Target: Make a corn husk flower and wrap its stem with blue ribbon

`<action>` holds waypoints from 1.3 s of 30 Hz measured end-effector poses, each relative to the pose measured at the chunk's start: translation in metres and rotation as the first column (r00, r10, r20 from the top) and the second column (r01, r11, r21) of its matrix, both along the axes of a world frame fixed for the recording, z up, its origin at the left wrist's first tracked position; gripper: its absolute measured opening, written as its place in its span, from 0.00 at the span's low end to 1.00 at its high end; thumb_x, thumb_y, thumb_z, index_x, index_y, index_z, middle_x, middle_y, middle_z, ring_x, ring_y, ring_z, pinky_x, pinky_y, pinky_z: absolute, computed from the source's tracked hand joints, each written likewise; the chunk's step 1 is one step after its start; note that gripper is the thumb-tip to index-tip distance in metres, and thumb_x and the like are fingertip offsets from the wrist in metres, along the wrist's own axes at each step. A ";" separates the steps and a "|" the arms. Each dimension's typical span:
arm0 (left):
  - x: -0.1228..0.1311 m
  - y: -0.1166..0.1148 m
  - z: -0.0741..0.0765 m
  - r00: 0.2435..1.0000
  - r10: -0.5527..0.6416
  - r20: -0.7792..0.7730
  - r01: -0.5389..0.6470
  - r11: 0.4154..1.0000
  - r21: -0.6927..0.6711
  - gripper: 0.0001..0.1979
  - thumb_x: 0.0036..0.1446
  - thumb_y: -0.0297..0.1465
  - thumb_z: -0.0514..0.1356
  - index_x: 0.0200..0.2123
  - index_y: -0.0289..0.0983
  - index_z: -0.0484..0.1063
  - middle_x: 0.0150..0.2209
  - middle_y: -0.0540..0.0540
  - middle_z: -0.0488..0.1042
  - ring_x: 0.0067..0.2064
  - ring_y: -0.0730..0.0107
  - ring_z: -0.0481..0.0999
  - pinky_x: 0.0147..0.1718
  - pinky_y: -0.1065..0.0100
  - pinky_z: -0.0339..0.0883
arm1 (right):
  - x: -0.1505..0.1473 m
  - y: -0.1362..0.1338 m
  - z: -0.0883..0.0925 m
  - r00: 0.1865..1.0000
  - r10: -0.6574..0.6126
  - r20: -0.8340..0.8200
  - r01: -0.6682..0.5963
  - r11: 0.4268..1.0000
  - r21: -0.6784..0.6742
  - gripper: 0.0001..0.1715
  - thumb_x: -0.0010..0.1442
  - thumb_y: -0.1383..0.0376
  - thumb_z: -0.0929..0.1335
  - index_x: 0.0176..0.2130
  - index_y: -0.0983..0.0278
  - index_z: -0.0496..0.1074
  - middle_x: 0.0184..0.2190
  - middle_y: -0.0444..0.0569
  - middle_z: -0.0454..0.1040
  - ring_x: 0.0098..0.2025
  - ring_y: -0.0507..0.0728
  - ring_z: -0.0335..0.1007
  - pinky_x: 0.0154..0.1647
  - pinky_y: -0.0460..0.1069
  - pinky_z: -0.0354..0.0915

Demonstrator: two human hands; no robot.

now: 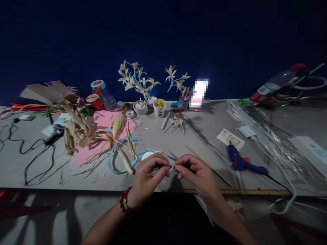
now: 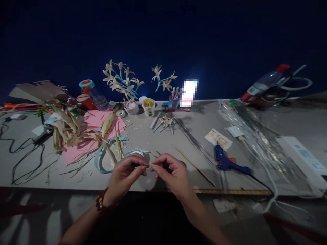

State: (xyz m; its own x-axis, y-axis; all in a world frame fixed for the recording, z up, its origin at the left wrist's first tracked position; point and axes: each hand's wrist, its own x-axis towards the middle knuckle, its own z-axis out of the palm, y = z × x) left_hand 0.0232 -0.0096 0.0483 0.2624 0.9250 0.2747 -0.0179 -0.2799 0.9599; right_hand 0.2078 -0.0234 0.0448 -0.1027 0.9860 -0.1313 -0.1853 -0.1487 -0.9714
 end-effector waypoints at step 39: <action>0.001 -0.006 0.001 0.996 0.054 -0.076 -0.057 0.998 -0.041 0.05 0.63 0.30 0.62 0.33 0.37 0.73 0.30 0.48 0.71 0.32 0.71 0.69 0.30 0.71 0.62 | -0.002 -0.003 0.010 0.990 0.071 0.119 -0.081 0.994 0.079 0.12 0.57 0.56 0.74 0.35 0.62 0.78 0.24 0.43 0.73 0.24 0.50 0.66 0.25 0.44 0.64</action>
